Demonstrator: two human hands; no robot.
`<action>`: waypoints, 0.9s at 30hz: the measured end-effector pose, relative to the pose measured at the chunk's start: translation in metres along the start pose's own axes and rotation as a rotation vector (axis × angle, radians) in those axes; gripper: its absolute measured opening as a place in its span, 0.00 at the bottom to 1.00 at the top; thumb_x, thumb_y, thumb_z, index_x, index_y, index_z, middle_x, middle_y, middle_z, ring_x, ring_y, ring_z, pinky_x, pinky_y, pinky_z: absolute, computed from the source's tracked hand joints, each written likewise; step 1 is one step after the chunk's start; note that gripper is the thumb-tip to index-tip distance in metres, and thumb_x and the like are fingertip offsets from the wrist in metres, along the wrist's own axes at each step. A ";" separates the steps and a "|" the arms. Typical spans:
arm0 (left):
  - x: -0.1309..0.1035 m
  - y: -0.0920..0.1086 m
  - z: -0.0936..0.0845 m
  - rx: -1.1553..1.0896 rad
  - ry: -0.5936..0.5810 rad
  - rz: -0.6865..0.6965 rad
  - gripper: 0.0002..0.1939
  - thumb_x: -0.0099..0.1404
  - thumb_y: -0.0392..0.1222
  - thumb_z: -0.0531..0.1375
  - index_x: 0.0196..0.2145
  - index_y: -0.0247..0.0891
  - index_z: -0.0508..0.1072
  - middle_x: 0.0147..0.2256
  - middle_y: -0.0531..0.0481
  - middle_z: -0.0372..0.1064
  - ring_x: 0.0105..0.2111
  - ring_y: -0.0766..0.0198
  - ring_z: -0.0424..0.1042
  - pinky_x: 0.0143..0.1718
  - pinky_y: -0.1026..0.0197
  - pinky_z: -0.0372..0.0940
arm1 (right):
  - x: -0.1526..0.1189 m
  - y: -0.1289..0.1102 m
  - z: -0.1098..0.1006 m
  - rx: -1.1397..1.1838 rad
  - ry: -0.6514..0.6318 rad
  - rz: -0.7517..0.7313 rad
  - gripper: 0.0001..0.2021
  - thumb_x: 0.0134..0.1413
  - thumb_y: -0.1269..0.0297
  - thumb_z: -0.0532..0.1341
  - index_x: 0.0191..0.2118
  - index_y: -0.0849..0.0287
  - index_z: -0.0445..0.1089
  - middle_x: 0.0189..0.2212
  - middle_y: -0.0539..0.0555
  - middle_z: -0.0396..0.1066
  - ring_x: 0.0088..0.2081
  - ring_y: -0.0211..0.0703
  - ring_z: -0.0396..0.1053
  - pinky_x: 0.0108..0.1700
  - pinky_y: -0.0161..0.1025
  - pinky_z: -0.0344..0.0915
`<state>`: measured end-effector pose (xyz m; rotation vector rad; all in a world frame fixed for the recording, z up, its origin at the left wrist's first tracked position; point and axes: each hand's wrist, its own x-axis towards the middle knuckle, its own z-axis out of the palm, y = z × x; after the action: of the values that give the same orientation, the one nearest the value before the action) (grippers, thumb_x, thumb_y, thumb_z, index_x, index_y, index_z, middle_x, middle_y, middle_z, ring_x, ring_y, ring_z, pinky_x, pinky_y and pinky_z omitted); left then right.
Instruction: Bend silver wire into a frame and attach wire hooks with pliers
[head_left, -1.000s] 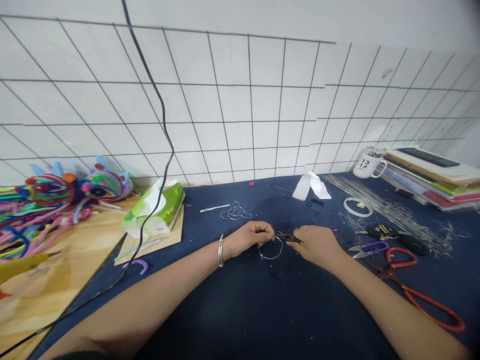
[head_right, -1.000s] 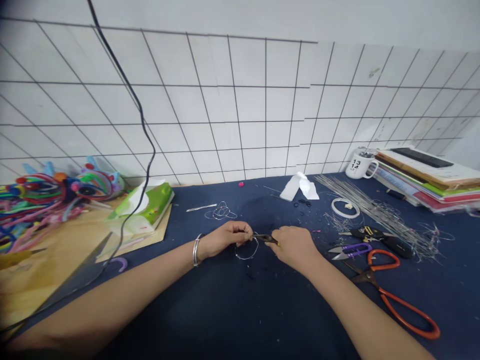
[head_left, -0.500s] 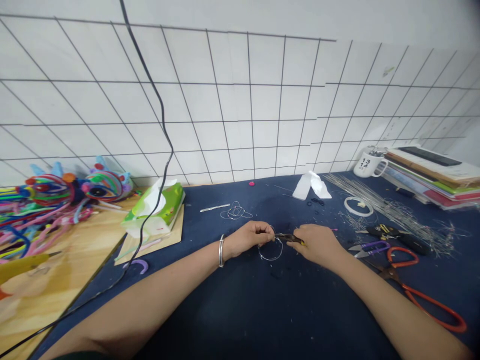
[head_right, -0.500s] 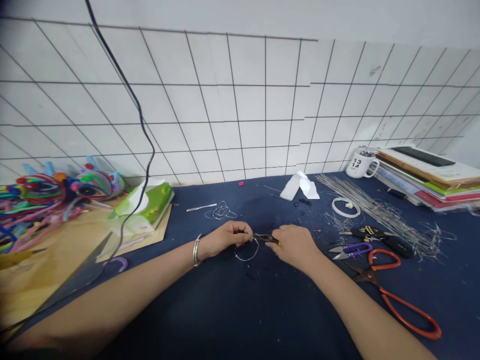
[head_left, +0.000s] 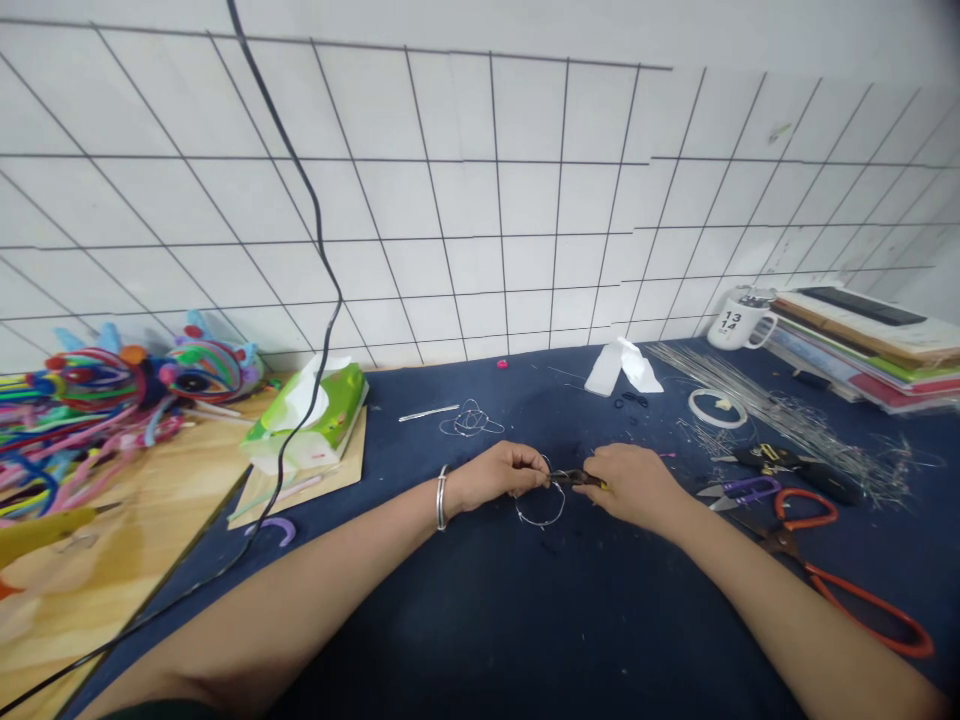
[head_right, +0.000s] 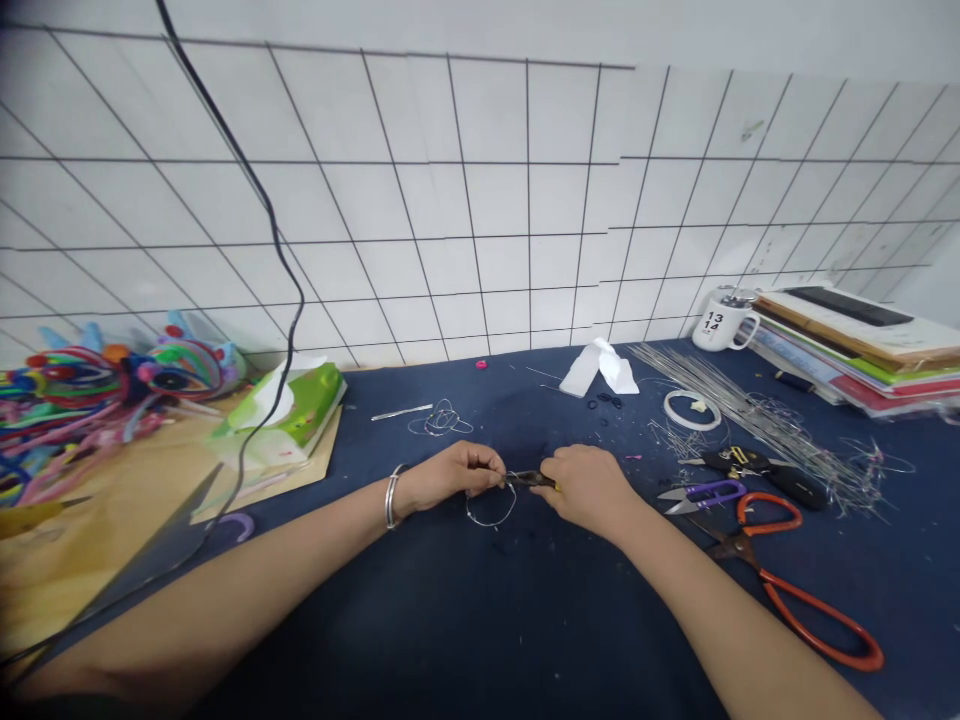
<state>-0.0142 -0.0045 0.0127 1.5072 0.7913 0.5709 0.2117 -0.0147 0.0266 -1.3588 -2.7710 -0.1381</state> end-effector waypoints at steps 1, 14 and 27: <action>0.000 0.000 0.000 0.003 0.007 0.003 0.08 0.55 0.40 0.56 0.29 0.32 0.70 0.19 0.56 0.56 0.19 0.74 0.52 0.21 0.68 0.50 | 0.000 0.000 0.000 -0.003 -0.001 0.009 0.15 0.54 0.52 0.49 0.28 0.57 0.64 0.26 0.51 0.65 0.32 0.40 0.63 0.30 0.35 0.51; 0.001 -0.002 0.005 0.050 0.120 -0.002 0.10 0.54 0.43 0.57 0.29 0.33 0.69 0.20 0.56 0.57 0.18 0.74 0.53 0.20 0.69 0.50 | 0.000 -0.006 -0.003 -0.022 -0.070 0.086 0.14 0.54 0.53 0.49 0.31 0.56 0.65 0.29 0.52 0.66 0.34 0.42 0.64 0.31 0.35 0.52; 0.002 -0.005 0.002 0.049 0.094 0.019 0.10 0.55 0.43 0.56 0.31 0.32 0.69 0.20 0.56 0.57 0.18 0.74 0.53 0.20 0.69 0.50 | 0.001 -0.006 -0.002 -0.021 -0.097 0.095 0.15 0.54 0.52 0.48 0.30 0.55 0.65 0.29 0.52 0.68 0.32 0.42 0.66 0.30 0.35 0.53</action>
<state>-0.0122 -0.0047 0.0078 1.5433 0.8697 0.6444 0.2066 -0.0174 0.0282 -1.5379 -2.7824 -0.0996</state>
